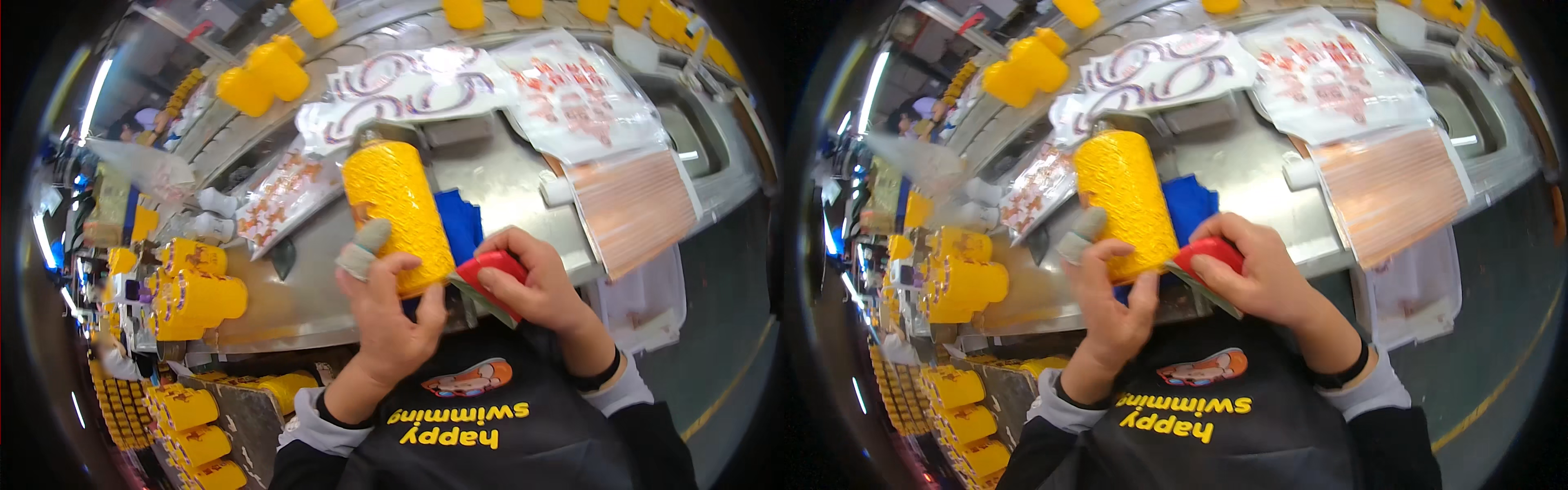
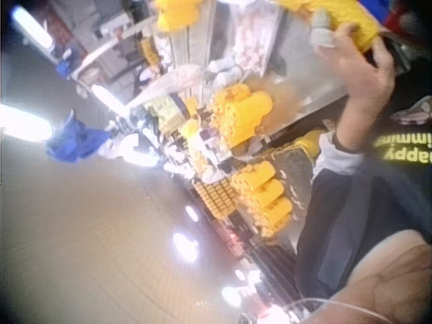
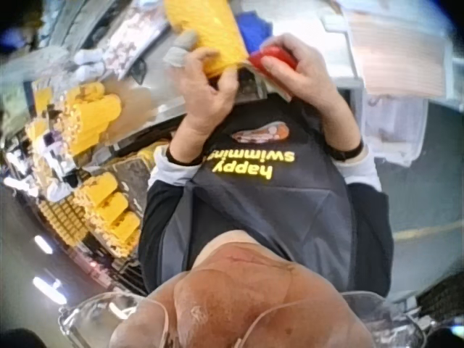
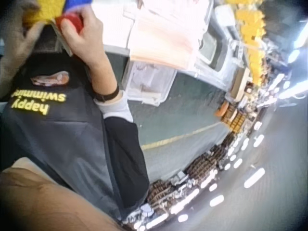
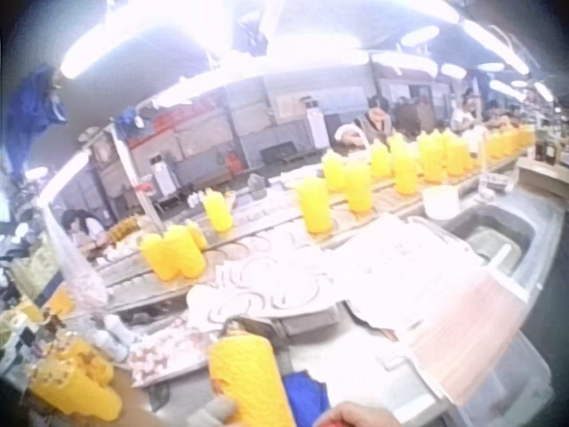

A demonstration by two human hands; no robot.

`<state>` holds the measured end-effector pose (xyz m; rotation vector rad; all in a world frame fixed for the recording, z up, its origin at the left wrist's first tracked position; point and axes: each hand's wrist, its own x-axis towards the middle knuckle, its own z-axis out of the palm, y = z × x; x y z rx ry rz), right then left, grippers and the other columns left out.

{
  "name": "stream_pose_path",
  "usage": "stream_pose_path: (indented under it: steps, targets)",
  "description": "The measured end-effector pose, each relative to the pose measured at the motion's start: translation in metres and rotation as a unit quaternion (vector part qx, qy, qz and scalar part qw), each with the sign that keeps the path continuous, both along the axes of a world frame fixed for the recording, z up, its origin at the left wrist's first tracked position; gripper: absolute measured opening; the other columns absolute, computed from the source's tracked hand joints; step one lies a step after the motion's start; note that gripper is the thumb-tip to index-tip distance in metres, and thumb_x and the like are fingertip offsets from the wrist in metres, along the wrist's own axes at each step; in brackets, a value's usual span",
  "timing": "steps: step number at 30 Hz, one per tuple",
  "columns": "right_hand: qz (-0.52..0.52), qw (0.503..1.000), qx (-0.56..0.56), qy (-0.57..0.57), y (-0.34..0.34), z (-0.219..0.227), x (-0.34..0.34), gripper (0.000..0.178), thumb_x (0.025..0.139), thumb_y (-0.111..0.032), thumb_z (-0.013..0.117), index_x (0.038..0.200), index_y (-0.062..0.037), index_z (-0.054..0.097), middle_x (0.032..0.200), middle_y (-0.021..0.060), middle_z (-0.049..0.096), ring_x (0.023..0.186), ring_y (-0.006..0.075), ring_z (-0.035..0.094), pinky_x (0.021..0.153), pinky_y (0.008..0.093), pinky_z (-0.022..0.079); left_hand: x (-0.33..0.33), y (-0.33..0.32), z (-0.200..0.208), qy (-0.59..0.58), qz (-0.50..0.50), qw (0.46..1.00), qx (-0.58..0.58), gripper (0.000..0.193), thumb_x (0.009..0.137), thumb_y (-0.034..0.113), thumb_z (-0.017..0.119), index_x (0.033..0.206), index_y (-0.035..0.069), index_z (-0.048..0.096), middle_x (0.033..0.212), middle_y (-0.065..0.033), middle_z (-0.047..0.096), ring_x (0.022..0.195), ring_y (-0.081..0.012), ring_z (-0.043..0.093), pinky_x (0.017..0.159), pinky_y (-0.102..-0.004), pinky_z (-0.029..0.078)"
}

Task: Applying adhesive labels to yellow decorative bottles and cleaning residue with a scraper and cloth in a factory setting.

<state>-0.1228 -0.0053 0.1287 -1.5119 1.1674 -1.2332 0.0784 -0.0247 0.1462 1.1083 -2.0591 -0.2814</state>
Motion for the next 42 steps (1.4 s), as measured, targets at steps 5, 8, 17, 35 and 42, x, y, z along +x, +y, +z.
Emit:
stream_pose_path:
  steps: [5,8,17,35,42]
  targets:
    - [-0.006,1.0,0.019,0.004,0.008,0.0,-0.004,0.023,0.08,-0.015,0.066,0.096,0.0007,0.059,0.082,0.0106,0.064,0.073,0.0158,0.061,0.068,0.028,0.048,-0.01,0.007,0.005,-0.064,0.022,0.997,-0.03,0.046,0.069,0.014,0.069,0.108,0.003,0.048,0.124,-0.0284,0.04,0.117,-0.0448,0.036,0.102,-0.0548,0.023]
    - [-0.019,0.997,0.06,-0.032,0.012,0.003,-0.004,0.022,0.08,-0.014,0.066,0.096,-0.0002,0.058,0.081,0.0074,0.064,0.073,0.0117,0.058,0.067,0.0257,0.047,-0.007,0.011,0.015,-0.08,0.028,0.996,-0.019,0.052,0.068,0.014,0.07,0.112,0.003,0.045,0.126,-0.0297,0.038,0.119,-0.0467,0.034,0.103,-0.0571,0.021]
    - [-0.012,0.998,0.055,-0.043,0.006,-0.003,0.0,0.022,0.081,-0.014,0.067,0.095,-0.0003,0.057,0.082,0.0061,0.062,0.073,0.0096,0.056,0.066,0.0243,0.047,-0.011,0.009,0.014,-0.049,0.048,0.998,0.002,0.053,0.068,0.012,0.066,0.116,0.001,0.045,0.125,-0.0323,0.038,0.121,-0.0495,0.032,0.105,-0.0592,0.02]
    - [-0.029,0.995,0.079,-0.055,0.009,0.002,0.002,0.017,0.084,-0.007,0.062,0.098,-0.0021,0.053,0.09,0.0031,0.056,0.081,0.0078,0.051,0.073,0.0217,0.043,-0.02,0.012,0.023,-0.098,0.077,0.992,-0.012,0.06,0.069,0.014,0.062,0.123,-0.004,0.043,0.107,-0.0292,0.048,0.127,-0.0517,0.03,0.102,-0.0654,0.021]
    - [-0.015,0.995,0.069,-0.071,0.009,0.002,-0.001,0.018,0.082,-0.008,0.063,0.097,-0.0007,0.054,0.085,0.0037,0.06,0.075,0.0074,0.054,0.067,0.0219,0.045,-0.022,0.012,0.025,-0.106,0.05,0.993,0.011,0.058,0.07,0.009,0.059,0.124,0.0,0.041,0.113,-0.0304,0.044,0.125,-0.0532,0.03,0.102,-0.0651,0.021]
